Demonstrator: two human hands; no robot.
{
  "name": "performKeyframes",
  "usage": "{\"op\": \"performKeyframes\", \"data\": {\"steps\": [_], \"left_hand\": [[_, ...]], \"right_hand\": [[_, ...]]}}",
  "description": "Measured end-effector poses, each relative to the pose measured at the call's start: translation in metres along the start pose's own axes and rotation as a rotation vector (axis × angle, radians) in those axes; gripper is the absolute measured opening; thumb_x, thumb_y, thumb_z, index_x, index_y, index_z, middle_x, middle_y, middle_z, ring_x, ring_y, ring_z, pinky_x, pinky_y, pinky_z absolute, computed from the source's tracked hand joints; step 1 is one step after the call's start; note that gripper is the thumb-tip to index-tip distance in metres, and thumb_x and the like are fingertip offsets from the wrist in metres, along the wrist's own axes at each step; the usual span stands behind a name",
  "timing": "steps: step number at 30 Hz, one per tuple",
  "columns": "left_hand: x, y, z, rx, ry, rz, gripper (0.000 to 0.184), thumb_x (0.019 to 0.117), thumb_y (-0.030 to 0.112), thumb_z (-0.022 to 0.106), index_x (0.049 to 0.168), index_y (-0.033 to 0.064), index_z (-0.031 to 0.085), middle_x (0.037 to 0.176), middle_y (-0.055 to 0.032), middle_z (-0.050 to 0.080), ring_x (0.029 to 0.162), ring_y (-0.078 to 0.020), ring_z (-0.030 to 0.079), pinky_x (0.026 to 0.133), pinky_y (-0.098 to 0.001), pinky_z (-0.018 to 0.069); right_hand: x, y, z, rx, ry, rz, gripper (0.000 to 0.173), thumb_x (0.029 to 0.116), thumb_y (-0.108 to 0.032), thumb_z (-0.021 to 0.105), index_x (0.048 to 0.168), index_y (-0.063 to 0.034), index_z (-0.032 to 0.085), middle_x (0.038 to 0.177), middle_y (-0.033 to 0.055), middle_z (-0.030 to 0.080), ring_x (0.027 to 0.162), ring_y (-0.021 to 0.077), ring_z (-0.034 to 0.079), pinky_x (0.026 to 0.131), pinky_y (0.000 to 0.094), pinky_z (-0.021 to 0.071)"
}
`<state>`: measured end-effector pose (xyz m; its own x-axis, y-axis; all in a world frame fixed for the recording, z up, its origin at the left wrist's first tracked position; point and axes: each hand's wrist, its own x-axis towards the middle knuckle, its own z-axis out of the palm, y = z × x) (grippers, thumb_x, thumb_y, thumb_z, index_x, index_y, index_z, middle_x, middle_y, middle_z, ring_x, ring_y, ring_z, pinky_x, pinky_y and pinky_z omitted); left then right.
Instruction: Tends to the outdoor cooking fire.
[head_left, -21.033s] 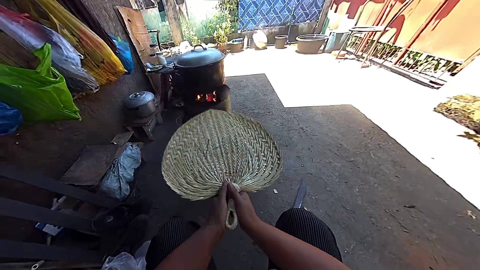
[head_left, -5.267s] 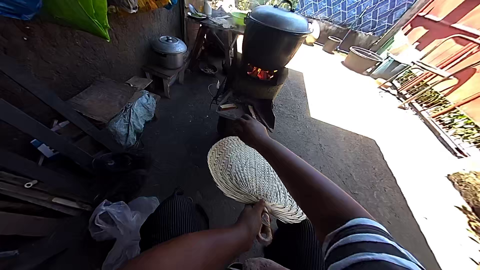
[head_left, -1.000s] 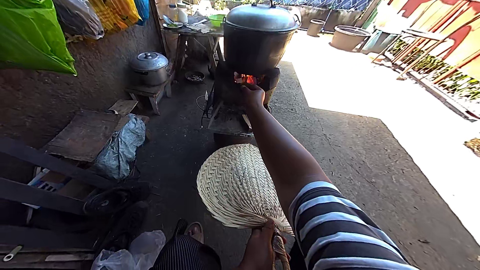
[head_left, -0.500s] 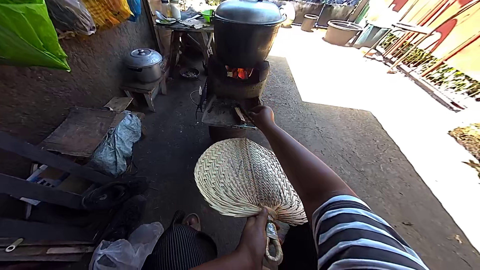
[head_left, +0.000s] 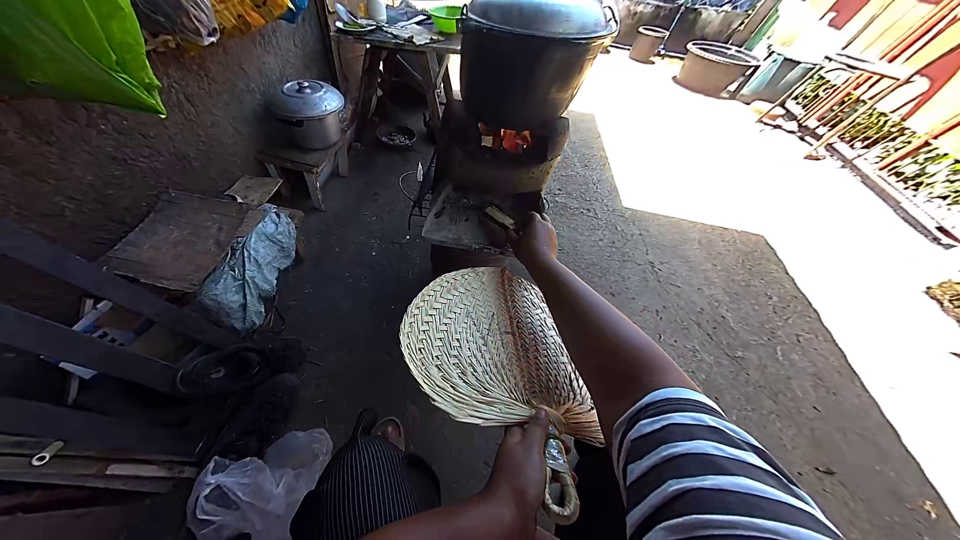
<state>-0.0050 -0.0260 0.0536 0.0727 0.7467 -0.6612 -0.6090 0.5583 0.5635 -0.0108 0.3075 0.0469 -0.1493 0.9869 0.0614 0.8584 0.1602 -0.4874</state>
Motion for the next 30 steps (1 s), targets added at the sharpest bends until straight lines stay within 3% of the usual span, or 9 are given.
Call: {"op": "performKeyframes", "data": {"steps": [5,9,10,12,13,18,25,30], "left_hand": [[-0.005,0.000,-0.003,-0.005,0.022,0.003,0.037,0.1120,0.034,0.037,0.126,0.0021,0.050,0.092,-0.0097,0.064,0.072,-0.0143,0.064,0.066,-0.0257,0.0548],[-0.009,0.001,-0.004,-0.008,0.025,0.007,0.039,0.1121,0.035,0.036,0.127,0.0015,0.050,0.094,-0.0105,0.063,0.071,-0.0145,0.063,0.065,-0.0254,0.0542],[-0.010,0.001,-0.005,-0.012,0.023,0.010,0.039,0.1121,0.035,0.036,0.127,0.0013,0.050,0.093,-0.0106,0.063,0.070,-0.0145,0.063,0.064,-0.0253,0.0542],[-0.011,0.001,-0.006,-0.019,0.026,0.014,0.039,0.1121,0.035,0.036,0.123,0.0011,0.052,0.091,-0.0101,0.063,0.068,-0.0143,0.063,0.063,-0.0253,0.0544],[-0.012,0.002,-0.006,-0.017,0.030,0.011,0.038,0.1120,0.035,0.037,0.123,0.0013,0.052,0.091,-0.0097,0.063,0.068,-0.0140,0.063,0.064,-0.0251,0.0546],[-0.014,0.002,-0.006,-0.013,0.016,0.008,0.039,0.1121,0.035,0.036,0.123,0.0011,0.052,0.091,-0.0093,0.063,0.070,-0.0137,0.063,0.065,-0.0250,0.0541],[-0.014,0.004,-0.008,-0.032,0.015,0.019,0.038,0.1120,0.035,0.036,0.123,0.0017,0.052,0.091,-0.0088,0.063,0.070,-0.0132,0.063,0.065,-0.0247,0.0541],[-0.013,0.006,-0.008,-0.044,0.032,0.041,0.039,0.1121,0.035,0.036,0.121,0.0015,0.053,0.089,-0.0089,0.064,0.067,-0.0132,0.063,0.062,-0.0243,0.0540]], "right_hand": [[-0.008,0.007,-0.003,-0.011,0.033,0.000,0.035,0.0968,-0.027,0.070,0.122,-0.0028,0.069,0.134,0.0259,0.058,0.127,0.0437,0.055,0.102,0.0605,0.0466],[-0.010,0.011,-0.009,0.198,-0.068,0.164,0.041,0.1026,-0.034,0.061,0.126,-0.0014,0.067,0.127,0.0262,0.065,0.124,0.0430,0.060,0.102,0.0635,0.0442],[-0.008,0.014,-0.008,0.304,-0.065,0.207,0.043,0.1021,-0.035,0.062,0.126,-0.0001,0.066,0.125,0.0266,0.065,0.120,0.0417,0.061,0.100,0.0619,0.0455],[-0.004,0.022,-0.003,0.440,-0.052,0.245,0.043,0.1012,-0.036,0.064,0.124,0.0009,0.065,0.112,0.0234,0.065,0.095,0.0339,0.064,0.084,0.0532,0.0510],[-0.004,0.024,-0.004,0.451,-0.056,0.248,0.042,0.1009,-0.034,0.065,0.124,0.0010,0.065,0.110,0.0233,0.066,0.090,0.0330,0.064,0.080,0.0520,0.0519],[-0.002,0.024,-0.010,0.284,-0.068,0.223,0.032,0.0968,-0.017,0.067,0.123,0.0011,0.066,0.118,0.0268,0.066,0.103,0.0401,0.068,0.089,0.0583,0.0533],[-0.005,0.011,-0.013,0.139,-0.144,-0.026,0.027,0.1007,-0.016,0.063,0.125,-0.0070,0.070,0.124,0.0205,0.069,0.121,0.0406,0.063,0.103,0.0648,0.0443],[-0.026,0.007,-0.028,0.079,-0.128,-0.114,0.027,0.1010,-0.020,0.064,0.122,-0.0049,0.071,0.120,0.0201,0.071,0.117,0.0398,0.065,0.102,0.0643,0.0448]]}}
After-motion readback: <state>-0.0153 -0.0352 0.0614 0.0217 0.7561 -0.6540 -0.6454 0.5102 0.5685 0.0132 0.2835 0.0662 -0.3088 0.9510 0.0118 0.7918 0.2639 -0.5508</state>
